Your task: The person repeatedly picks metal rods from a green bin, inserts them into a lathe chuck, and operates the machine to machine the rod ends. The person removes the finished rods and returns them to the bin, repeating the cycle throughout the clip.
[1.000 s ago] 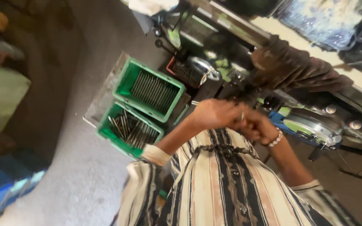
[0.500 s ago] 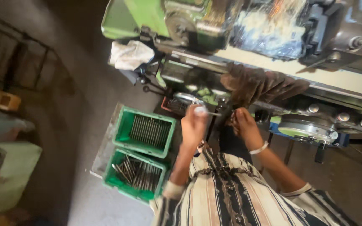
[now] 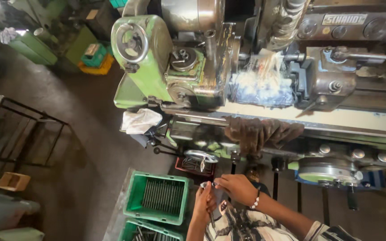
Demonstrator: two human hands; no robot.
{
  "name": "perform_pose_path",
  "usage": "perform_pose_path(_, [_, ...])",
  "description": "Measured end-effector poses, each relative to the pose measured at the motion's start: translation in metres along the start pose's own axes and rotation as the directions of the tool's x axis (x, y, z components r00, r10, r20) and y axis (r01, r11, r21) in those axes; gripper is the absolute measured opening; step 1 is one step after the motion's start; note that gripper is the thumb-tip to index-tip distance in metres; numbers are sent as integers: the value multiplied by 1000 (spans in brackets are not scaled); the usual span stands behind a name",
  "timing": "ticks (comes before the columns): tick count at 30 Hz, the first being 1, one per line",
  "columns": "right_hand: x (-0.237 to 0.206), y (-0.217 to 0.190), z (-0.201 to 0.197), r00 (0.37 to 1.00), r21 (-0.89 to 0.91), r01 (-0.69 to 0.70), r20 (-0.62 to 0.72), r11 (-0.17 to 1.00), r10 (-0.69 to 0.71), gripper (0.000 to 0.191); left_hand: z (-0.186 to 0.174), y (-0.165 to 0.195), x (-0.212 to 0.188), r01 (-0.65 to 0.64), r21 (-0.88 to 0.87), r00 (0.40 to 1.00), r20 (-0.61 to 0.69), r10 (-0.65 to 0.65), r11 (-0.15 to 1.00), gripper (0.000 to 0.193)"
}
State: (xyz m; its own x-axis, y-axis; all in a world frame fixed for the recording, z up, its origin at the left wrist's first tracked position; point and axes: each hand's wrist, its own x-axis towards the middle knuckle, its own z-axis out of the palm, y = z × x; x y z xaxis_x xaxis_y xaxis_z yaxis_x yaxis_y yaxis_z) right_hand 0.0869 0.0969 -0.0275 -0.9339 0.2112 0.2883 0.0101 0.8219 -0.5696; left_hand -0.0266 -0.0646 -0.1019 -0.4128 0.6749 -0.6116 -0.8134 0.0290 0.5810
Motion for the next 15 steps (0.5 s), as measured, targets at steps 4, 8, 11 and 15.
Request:
perform_pose_path(4, [-1,9,-3,1000,-34,0,5,999,0,21,8,10,6,56,57,998,17,-57,997,25])
perform_pose_path(8, [-6,18,-11,1000,-60,-23,-10,998,23,20,21,16,14,91,77,990,98,-99,993,29])
perform_pose_path(11, [-13,25,-19,999,-72,-44,-25,996,42,19,30,12,19,84,73,983,160,-95,994,29])
perform_pose_path(15, [-21,30,-26,993,-67,-113,-40,991,110,19,44,-4,23,114,24,982,146,-116,993,28])
